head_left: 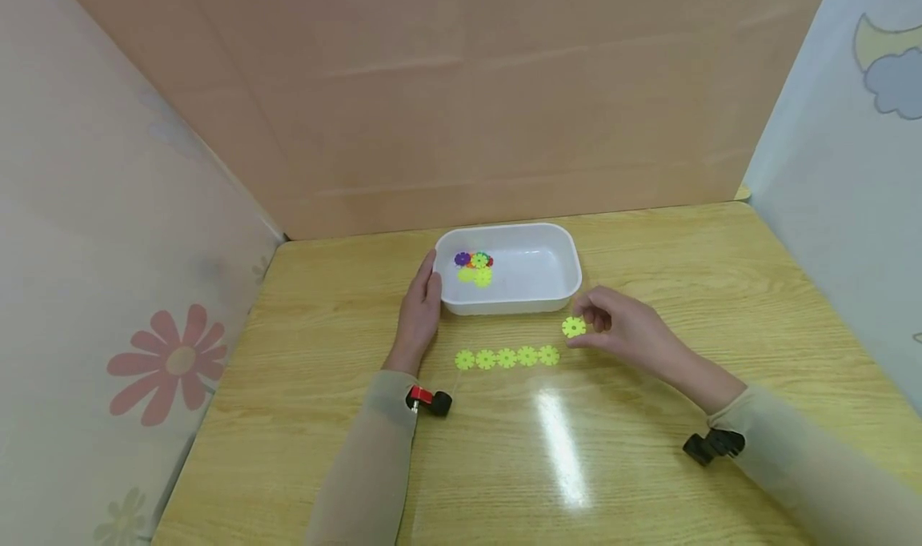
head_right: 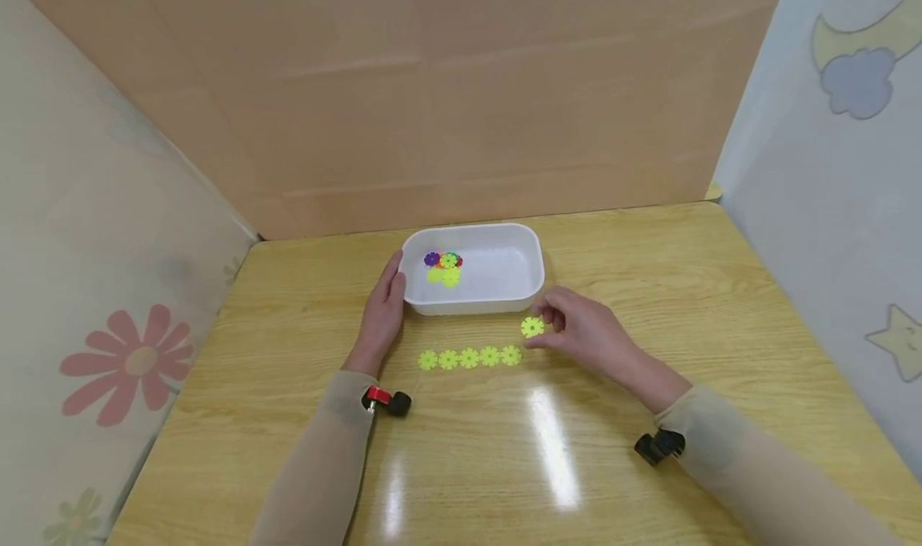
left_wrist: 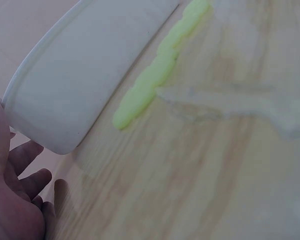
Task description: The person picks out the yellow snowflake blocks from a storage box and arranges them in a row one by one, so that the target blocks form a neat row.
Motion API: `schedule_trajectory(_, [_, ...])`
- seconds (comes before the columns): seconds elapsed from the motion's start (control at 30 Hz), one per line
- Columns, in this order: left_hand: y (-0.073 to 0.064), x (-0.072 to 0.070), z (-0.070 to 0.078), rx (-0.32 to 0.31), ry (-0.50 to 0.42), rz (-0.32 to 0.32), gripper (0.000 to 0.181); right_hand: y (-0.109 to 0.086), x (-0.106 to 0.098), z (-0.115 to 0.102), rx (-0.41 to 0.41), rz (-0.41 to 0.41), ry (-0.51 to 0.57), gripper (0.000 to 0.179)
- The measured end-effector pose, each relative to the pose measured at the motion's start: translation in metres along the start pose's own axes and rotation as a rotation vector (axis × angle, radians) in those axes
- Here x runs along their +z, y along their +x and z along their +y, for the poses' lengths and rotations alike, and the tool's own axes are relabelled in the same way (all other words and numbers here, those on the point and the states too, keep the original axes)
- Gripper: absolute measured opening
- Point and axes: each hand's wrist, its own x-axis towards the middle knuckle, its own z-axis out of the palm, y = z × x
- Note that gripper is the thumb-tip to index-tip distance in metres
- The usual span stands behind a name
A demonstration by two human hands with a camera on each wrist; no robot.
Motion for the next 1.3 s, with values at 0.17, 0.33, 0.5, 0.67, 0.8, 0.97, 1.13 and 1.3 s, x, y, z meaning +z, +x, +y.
schedule_trajectory(0.17, [0.001, 0.000, 0.001, 0.001, 0.000, -0.002, 0.059, -0.005, 0.000, 0.006, 0.105, -0.109, 0.009, 0.039])
schedule_trajectory(0.33, [0.000, -0.001, 0.001, -0.003, -0.002, -0.001, 0.059, -0.007, 0.004, 0.013, 0.144, -0.196, 0.001, 0.040])
schedule_trajectory(0.5, [0.001, -0.001, 0.000, 0.009, -0.008, 0.002, 0.057, -0.006, 0.008, 0.017, 0.135, -0.230, -0.028, 0.039])
schedule_trajectory(0.67, [0.002, 0.000, -0.002, 0.039, -0.022, 0.000, 0.056, -0.006, 0.010, 0.019, 0.124, -0.245, -0.064, 0.036])
schedule_trajectory(0.8, [0.002, -0.001, -0.003, 0.041, -0.025, -0.002, 0.056, -0.006, 0.012, 0.020, 0.126, -0.249, -0.064, 0.036])
schedule_trajectory(0.97, [0.001, -0.001, -0.001, 0.035, -0.027, -0.002, 0.056, -0.007, 0.010, 0.021, 0.122, -0.252, -0.044, 0.038])
schedule_trajectory(1.13, [0.001, 0.000, -0.002, 0.033, -0.029, 0.000, 0.056, -0.011, 0.006, 0.021, 0.123, -0.248, -0.011, 0.032])
schedule_trajectory(1.3, [0.003, 0.000, -0.004, 0.032, -0.028, 0.000, 0.057, -0.011, 0.005, 0.022, 0.128, -0.248, 0.005, 0.025])
